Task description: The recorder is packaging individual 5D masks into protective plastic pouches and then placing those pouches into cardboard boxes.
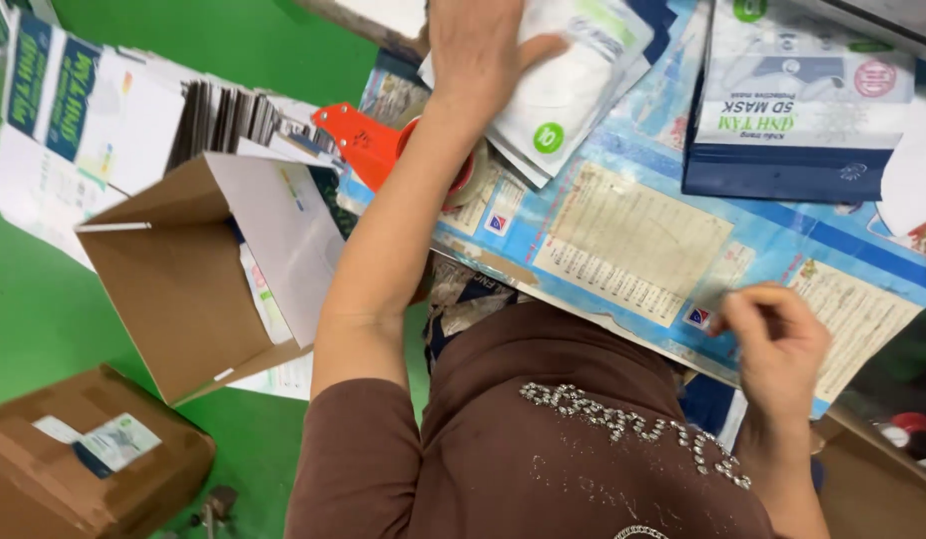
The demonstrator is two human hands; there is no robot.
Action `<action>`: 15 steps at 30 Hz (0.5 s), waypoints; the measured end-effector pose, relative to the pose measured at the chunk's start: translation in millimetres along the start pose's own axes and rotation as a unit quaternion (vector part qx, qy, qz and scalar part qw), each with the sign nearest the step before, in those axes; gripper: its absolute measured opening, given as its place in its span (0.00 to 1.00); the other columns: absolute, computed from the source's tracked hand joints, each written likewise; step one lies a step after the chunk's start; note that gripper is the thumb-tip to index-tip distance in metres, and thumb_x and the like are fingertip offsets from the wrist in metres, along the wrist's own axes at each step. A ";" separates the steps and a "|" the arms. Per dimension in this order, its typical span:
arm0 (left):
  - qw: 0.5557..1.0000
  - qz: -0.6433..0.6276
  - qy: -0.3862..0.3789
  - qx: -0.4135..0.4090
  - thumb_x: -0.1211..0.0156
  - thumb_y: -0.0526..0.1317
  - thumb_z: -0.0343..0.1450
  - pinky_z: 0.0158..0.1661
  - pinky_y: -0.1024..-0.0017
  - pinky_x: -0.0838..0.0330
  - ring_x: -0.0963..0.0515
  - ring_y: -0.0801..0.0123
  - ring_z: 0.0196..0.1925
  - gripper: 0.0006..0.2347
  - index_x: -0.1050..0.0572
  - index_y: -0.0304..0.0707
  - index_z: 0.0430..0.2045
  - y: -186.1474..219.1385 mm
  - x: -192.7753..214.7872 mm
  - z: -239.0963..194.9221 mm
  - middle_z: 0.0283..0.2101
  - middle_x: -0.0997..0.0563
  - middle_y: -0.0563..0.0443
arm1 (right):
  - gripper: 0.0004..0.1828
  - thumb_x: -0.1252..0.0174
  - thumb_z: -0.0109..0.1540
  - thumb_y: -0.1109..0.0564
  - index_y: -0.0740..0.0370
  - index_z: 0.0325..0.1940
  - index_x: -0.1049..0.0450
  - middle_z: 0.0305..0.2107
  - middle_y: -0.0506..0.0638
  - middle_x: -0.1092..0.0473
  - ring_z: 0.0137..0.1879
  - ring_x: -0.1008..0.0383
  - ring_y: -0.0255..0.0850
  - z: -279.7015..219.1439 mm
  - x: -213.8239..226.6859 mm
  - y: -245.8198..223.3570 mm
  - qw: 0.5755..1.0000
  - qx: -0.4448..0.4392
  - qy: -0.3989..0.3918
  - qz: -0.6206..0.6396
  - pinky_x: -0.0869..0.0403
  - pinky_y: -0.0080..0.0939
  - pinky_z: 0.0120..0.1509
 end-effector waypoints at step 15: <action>0.973 -0.165 -0.028 -0.159 0.31 0.45 0.73 0.69 0.51 0.35 0.29 0.43 0.67 0.21 0.28 0.31 0.54 122.4 -34.7 -64.8 0.60 0.28 0.36 | 0.09 0.35 0.71 0.61 0.70 0.48 0.26 0.40 0.57 0.27 0.45 0.27 0.45 177.0 60.9 -92.3 0.876 0.307 0.047 -0.370 0.30 0.40 0.51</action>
Point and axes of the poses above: each hand's wrist, its own z-axis towards the middle knuckle, its own x-axis out of the back of the hand, y = z × x, the point moved 2 cm from there along z, towards the middle knuckle
